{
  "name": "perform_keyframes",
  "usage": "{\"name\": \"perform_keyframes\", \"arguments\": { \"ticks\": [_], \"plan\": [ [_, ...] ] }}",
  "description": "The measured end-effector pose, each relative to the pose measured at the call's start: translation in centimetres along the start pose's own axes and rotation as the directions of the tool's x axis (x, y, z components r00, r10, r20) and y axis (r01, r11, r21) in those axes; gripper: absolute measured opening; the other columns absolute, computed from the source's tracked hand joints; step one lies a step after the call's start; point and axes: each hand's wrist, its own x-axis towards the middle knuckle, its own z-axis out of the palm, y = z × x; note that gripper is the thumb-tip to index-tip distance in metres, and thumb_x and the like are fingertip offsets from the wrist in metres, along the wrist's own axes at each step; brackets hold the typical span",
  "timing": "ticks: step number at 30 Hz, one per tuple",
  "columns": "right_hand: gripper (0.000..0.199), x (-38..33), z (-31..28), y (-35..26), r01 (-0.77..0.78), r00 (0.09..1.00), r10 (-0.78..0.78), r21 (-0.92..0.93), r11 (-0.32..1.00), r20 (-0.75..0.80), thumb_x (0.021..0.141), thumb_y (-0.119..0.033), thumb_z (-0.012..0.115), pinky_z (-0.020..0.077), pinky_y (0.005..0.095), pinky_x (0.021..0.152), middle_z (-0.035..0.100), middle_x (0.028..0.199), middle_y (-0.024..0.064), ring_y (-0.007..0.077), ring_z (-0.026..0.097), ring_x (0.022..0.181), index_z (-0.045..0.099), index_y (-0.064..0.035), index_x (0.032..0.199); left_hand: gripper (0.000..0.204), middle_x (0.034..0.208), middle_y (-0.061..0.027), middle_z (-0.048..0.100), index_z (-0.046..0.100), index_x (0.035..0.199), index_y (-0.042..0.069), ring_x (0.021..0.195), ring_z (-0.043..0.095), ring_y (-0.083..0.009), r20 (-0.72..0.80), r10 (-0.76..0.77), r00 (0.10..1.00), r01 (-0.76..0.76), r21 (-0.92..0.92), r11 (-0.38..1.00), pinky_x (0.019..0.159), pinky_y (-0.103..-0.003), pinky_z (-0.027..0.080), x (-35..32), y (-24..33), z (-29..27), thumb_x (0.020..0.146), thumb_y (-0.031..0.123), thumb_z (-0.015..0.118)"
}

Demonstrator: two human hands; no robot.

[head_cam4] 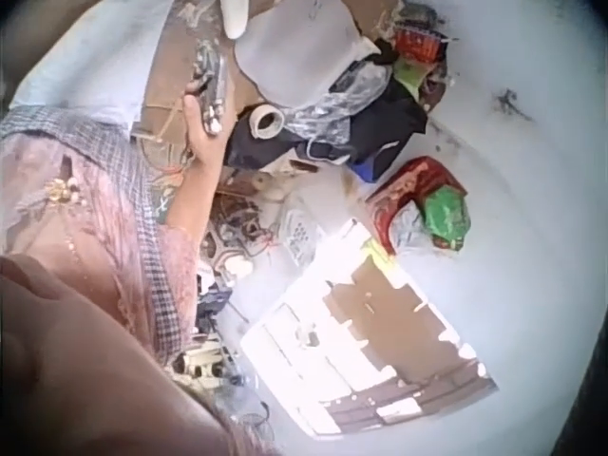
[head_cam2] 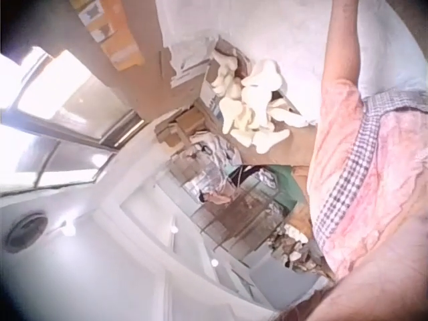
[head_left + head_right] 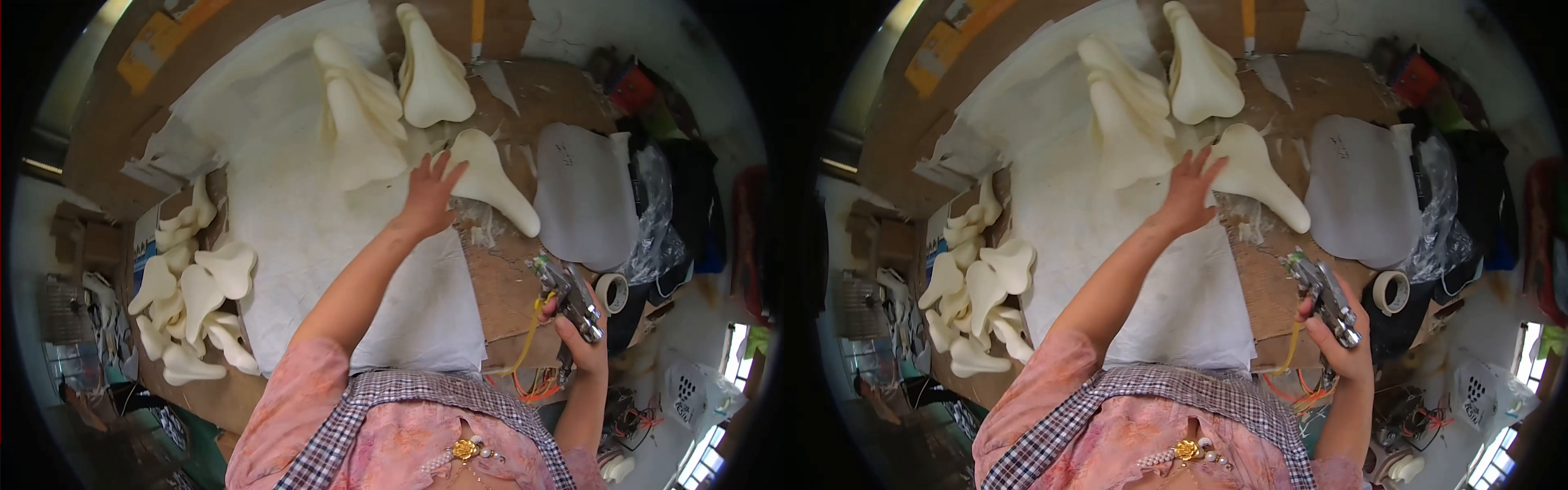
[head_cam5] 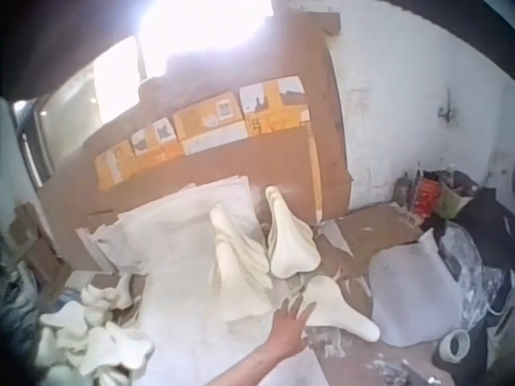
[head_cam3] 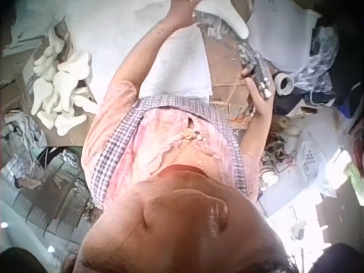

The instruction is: Unpacking foam bicycle saddle components from a bag, arranging them on a workbench, and applying a spray coating.

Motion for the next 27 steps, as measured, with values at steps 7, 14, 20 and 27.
{"name": "perform_keyframes", "arguments": {
  "ticks": [7,14,20,27],
  "plan": [
    [0.074,-4.6,-0.1,-1.7,-0.002,0.98,0.007,0.024,1.0,-0.197,0.069,-0.025,0.072,0.0478,0.0323,0.077,0.057,0.093,0.0112,0.0176,0.056,0.084,0.038,0.0065,0.128,0.072,0.13,-0.0133,0.045,0.038,0.135,0.013,0.114,0.044,-0.0358,-0.002,-0.08,0.997,0.077,-0.26,0.963,0.09,-0.045,0.039,3.8,-3.0,1.9,0.071,0.028,0.069],
    [0.071,-4.0,1.6,-3.1,-0.115,0.984,0.136,-0.169,0.979,0.114,0.069,-0.022,0.071,0.0493,0.0294,0.07,0.059,0.092,0.0124,0.0167,0.057,0.079,0.041,0.0051,0.127,0.053,0.121,-0.0035,0.054,0.04,0.133,0.008,0.107,0.052,-0.015,0.342,-0.414,0.844,0.389,-0.921,0.031,0.091,-0.031,0.041,-7.4,-6.8,-4.6,0.093,0.042,0.041],
    [0.076,-5.2,5.6,-4.7,0.128,0.992,-0.128,-0.021,0.992,0.001,0.072,-0.027,0.072,0.0503,0.031,0.067,0.058,0.091,0.0133,0.0165,0.057,0.077,0.036,0.0065,0.129,0.053,0.124,-0.0041,0.053,0.043,0.131,0.01,0.111,0.051,-0.0158,0.466,-0.515,0.72,0.442,-0.879,-0.177,0.092,-0.033,0.041,-16.4,-8.3,-4.0,0.093,0.046,0.036],
    [0.063,-4.2,8.6,-3.1,-0.017,0.996,0.037,-0.24,0.971,0.077,0.077,-0.012,0.065,0.0474,0.0268,0.07,0.057,0.088,0.0076,0.0122,0.055,0.077,0.037,0.0033,0.131,0.06,0.123,-0.0056,0.054,0.045,0.129,0.009,0.109,0.053,-0.0186,0.658,-0.487,0.575,0.667,-0.721,-0.187,0.088,-0.035,0.044,-22.8,-10.2,-5.6,0.089,0.053,0.041]
  ]
}}
